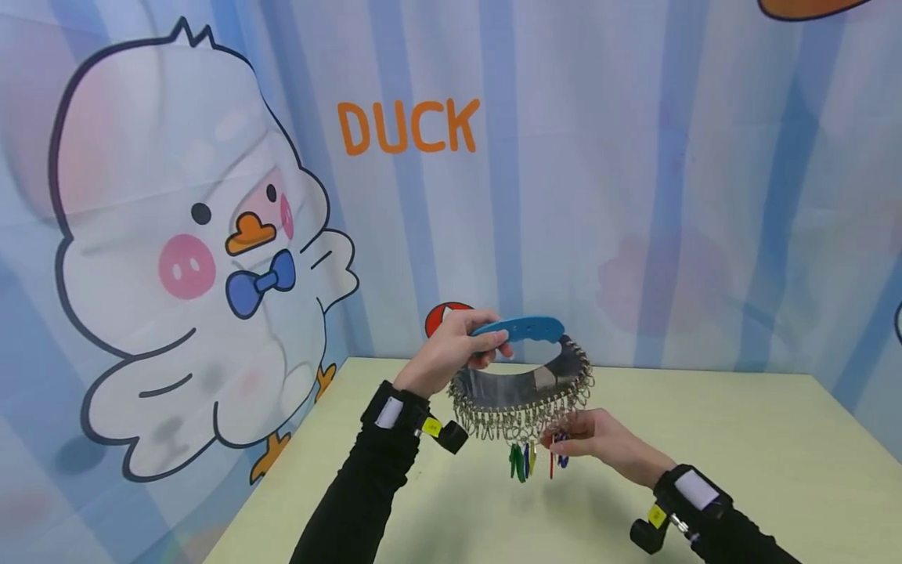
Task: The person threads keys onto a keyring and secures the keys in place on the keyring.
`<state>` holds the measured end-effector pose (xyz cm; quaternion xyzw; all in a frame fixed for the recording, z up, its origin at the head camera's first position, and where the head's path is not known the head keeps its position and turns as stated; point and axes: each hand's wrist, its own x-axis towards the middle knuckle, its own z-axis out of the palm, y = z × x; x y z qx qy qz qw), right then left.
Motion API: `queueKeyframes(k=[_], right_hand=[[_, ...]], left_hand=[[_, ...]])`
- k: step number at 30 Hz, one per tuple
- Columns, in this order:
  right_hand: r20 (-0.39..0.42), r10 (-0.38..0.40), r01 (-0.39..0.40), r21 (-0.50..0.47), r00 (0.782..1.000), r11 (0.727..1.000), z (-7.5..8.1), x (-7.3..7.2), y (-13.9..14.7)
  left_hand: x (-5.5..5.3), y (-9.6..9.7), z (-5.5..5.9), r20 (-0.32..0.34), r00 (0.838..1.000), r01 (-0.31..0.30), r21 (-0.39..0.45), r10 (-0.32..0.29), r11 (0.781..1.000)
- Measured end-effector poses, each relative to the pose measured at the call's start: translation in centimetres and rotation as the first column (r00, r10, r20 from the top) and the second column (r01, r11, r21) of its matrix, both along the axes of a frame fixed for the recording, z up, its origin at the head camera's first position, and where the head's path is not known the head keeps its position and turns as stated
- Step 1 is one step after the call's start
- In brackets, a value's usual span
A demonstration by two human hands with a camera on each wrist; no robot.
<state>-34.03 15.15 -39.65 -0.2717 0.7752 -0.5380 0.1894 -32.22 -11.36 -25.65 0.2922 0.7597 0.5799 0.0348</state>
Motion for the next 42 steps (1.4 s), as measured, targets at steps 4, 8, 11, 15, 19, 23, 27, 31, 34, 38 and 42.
queueKeyframes(k=[4, 8, 11, 15, 19, 23, 27, 31, 34, 38, 42], right_hand=[[-0.014, 0.033, -0.034, -0.03, 0.999, 0.999, -0.1, 0.1, 0.3], [-0.027, 0.02, -0.021, -0.039, 0.999, 0.999, 0.0, 0.0, 0.5], [-0.031, -0.015, 0.013, -0.051, 0.999, 0.999, 0.1, -0.1, 0.8], [-0.031, -0.044, 0.041, -0.068, 0.999, 0.997, 0.2, -0.4, 1.0], [-0.035, -0.052, 0.049, -0.08, 0.998, 0.996, 0.3, -0.5, 1.1], [-0.041, -0.058, 0.054, -0.099, 0.997, 0.994, 0.3, -0.4, 1.3], [-0.052, -0.063, 0.058, -0.089, 0.997, 0.994, 0.1, -0.1, 1.5], [-0.056, -0.074, 0.07, -0.07, 0.996, 0.995, -0.3, 0.1, 1.7], [-0.055, -0.08, 0.076, -0.08, 0.995, 0.994, -0.5, 0.1, 1.8], [-0.044, -0.09, 0.085, -0.095, 0.995, 0.992, -0.5, 0.1, 1.9], [-0.041, -0.104, 0.1, -0.077, 0.994, 0.992, -0.3, 0.2, 1.9]], left_hand=[[0.0, -0.2, -0.1, 0.003, 1.0, 0.001, 0.001, -0.001, 1.0], [-0.1, -0.2, 0.0, 0.001, 1.0, 0.005, 0.006, -0.005, 1.0], [-0.1, -0.1, 0.3, -0.004, 1.0, 0.006, 0.004, -0.006, 1.0], [-0.2, -0.1, 0.6, -0.004, 1.0, 0.008, -0.005, -0.008, 1.0], [-0.1, -0.2, 0.8, -0.004, 1.0, 0.005, -0.014, -0.005, 1.0], [0.1, -0.1, 0.9, -0.008, 1.0, -0.002, -0.022, 0.002, 1.0], [0.2, -0.1, 0.7, 0.003, 1.0, -0.001, -0.018, 0.001, 1.0], [0.1, -0.1, 0.3, -0.002, 1.0, 0.005, -0.017, -0.005, 1.0], [0.1, -0.1, 0.2, -0.008, 1.0, 0.003, -0.018, -0.003, 1.0], [0.1, -0.2, 0.2, -0.003, 1.0, 0.003, -0.017, -0.003, 1.0], [0.1, -0.2, 0.3, -0.002, 1.0, 0.008, -0.015, -0.008, 1.0]])
